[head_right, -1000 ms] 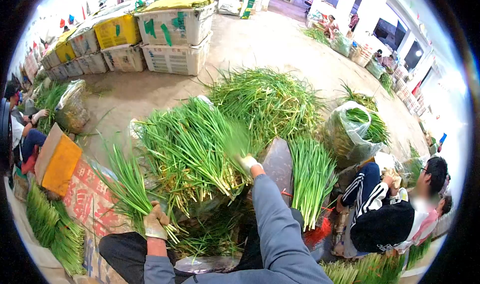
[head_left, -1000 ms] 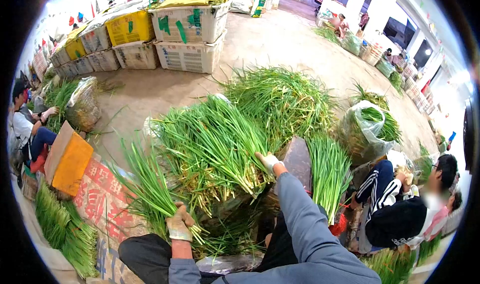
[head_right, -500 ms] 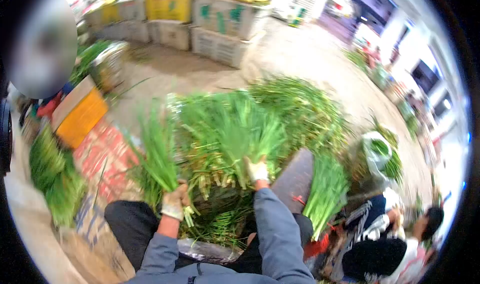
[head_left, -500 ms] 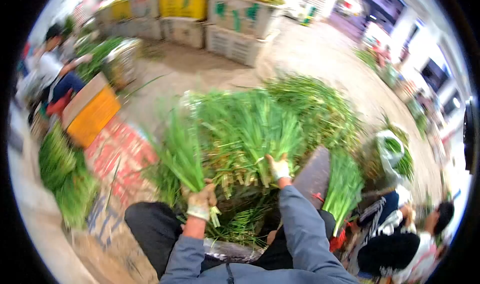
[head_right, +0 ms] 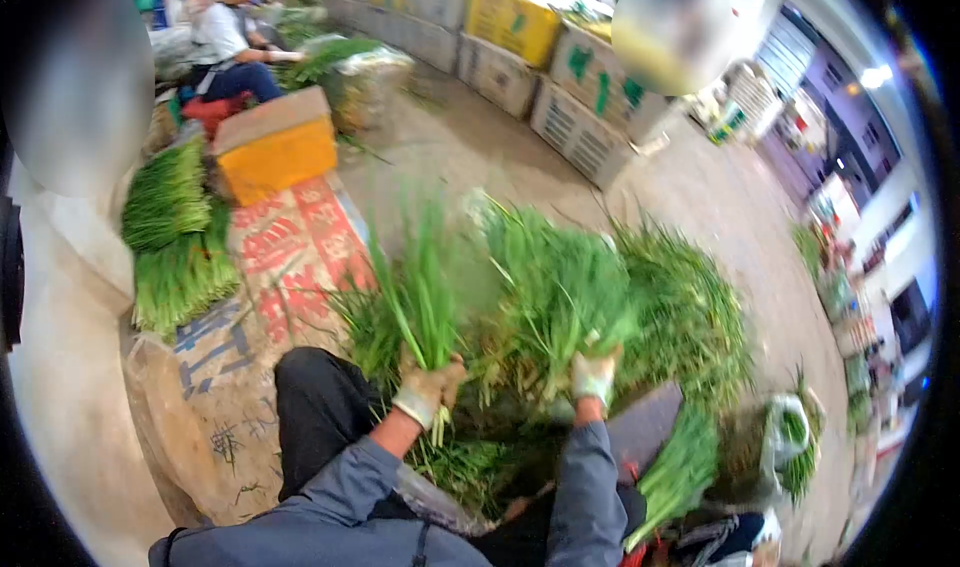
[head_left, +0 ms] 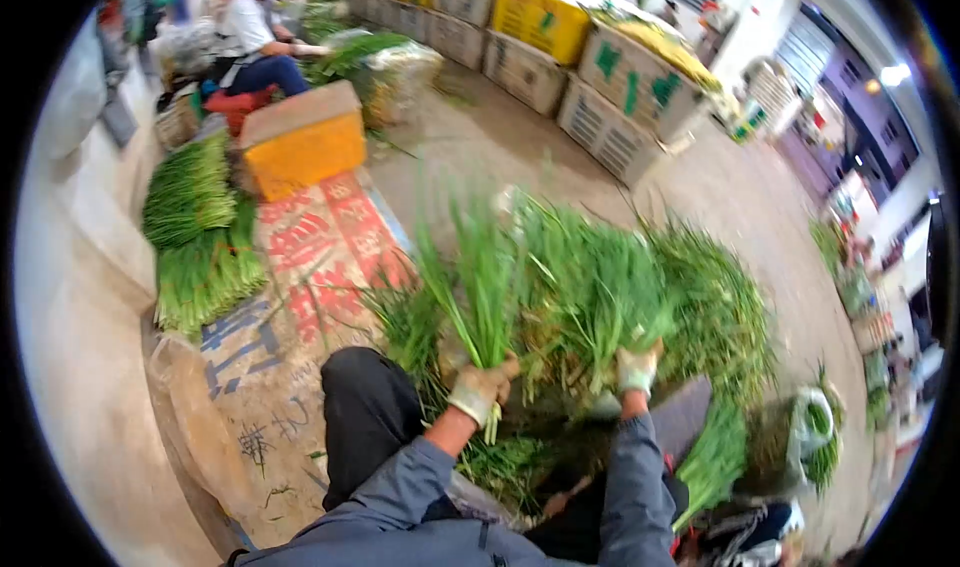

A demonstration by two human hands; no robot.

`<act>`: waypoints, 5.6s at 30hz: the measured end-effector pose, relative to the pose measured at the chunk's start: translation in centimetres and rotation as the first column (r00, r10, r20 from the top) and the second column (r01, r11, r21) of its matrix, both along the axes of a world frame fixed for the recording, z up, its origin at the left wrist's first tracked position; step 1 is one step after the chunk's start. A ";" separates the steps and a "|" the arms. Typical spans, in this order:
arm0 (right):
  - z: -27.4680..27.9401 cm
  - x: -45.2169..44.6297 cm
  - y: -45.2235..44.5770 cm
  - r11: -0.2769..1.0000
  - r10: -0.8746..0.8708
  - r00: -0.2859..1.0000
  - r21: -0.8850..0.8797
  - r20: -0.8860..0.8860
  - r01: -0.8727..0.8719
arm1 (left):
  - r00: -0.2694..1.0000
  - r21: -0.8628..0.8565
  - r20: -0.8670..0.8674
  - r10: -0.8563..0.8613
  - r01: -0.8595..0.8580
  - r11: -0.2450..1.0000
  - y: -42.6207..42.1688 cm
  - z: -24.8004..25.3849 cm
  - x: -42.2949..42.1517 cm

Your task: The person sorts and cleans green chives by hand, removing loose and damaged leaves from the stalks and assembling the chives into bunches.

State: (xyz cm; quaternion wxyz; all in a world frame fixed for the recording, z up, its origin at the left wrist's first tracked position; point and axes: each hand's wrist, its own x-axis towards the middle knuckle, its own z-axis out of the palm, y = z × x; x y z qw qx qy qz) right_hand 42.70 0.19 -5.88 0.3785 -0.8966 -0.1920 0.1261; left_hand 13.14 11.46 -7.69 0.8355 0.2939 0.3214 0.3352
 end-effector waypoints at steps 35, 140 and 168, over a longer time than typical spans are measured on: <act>1.6 -4.1 -3.2 0.934 0.313 0.906 -0.264 0.287 -0.239 | 0.987 0.075 -0.162 0.023 -0.011 0.997 0.3 1.2 -0.4; 2.8 -17.3 -4.6 0.878 0.470 0.756 0.156 -0.456 -0.452 | 0.930 0.174 -0.228 -0.290 0.332 0.927 -1.8 1.6 0.7; 2.3 -20.5 -1.6 0.866 0.438 0.887 0.335 -0.146 -0.372 | 0.943 0.069 -0.281 -0.179 0.206 0.976 -0.4 0.3 1.1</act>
